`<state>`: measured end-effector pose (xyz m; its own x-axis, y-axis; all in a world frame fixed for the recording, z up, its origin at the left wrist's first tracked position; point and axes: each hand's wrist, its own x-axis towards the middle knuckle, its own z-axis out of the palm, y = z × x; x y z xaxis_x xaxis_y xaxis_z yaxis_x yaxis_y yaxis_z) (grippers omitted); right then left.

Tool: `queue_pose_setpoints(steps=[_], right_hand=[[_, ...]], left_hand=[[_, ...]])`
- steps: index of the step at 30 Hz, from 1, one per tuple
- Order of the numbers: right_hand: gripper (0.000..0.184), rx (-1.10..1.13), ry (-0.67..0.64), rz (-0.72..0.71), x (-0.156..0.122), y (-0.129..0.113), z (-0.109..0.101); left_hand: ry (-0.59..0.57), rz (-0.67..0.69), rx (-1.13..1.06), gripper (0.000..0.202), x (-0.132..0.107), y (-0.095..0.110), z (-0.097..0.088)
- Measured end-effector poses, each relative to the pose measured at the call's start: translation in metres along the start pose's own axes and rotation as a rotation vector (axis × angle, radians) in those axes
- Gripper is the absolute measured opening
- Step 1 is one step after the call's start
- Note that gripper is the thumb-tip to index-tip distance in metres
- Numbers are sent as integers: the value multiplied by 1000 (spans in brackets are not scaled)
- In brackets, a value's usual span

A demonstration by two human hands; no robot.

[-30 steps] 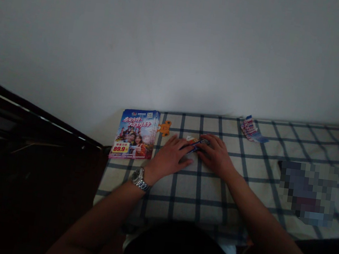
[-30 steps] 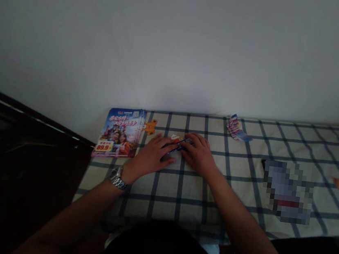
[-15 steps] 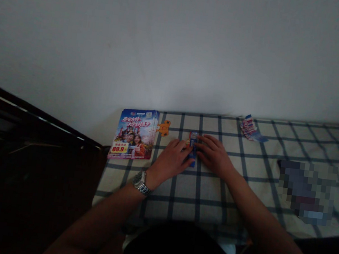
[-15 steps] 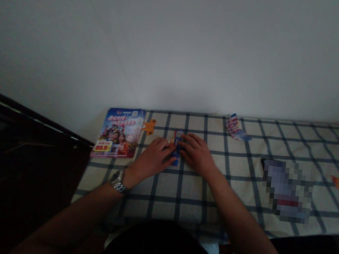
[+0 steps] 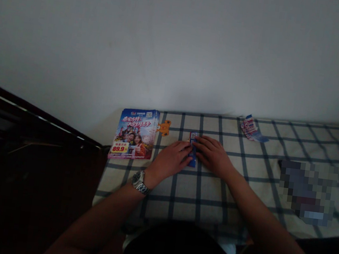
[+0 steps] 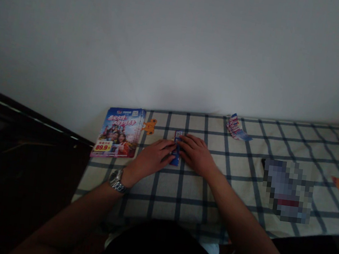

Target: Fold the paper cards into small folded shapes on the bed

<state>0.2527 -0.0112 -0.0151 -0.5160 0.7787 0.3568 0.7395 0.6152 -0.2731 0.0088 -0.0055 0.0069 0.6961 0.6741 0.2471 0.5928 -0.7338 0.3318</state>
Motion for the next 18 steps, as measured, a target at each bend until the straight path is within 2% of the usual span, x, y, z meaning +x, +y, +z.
queue_pose_setpoints(steps=[18], right_hand=[[45,-75,-72,15,2,-2,-1]], left_hand=[[9,-7,-9,36,-1,-5,4]])
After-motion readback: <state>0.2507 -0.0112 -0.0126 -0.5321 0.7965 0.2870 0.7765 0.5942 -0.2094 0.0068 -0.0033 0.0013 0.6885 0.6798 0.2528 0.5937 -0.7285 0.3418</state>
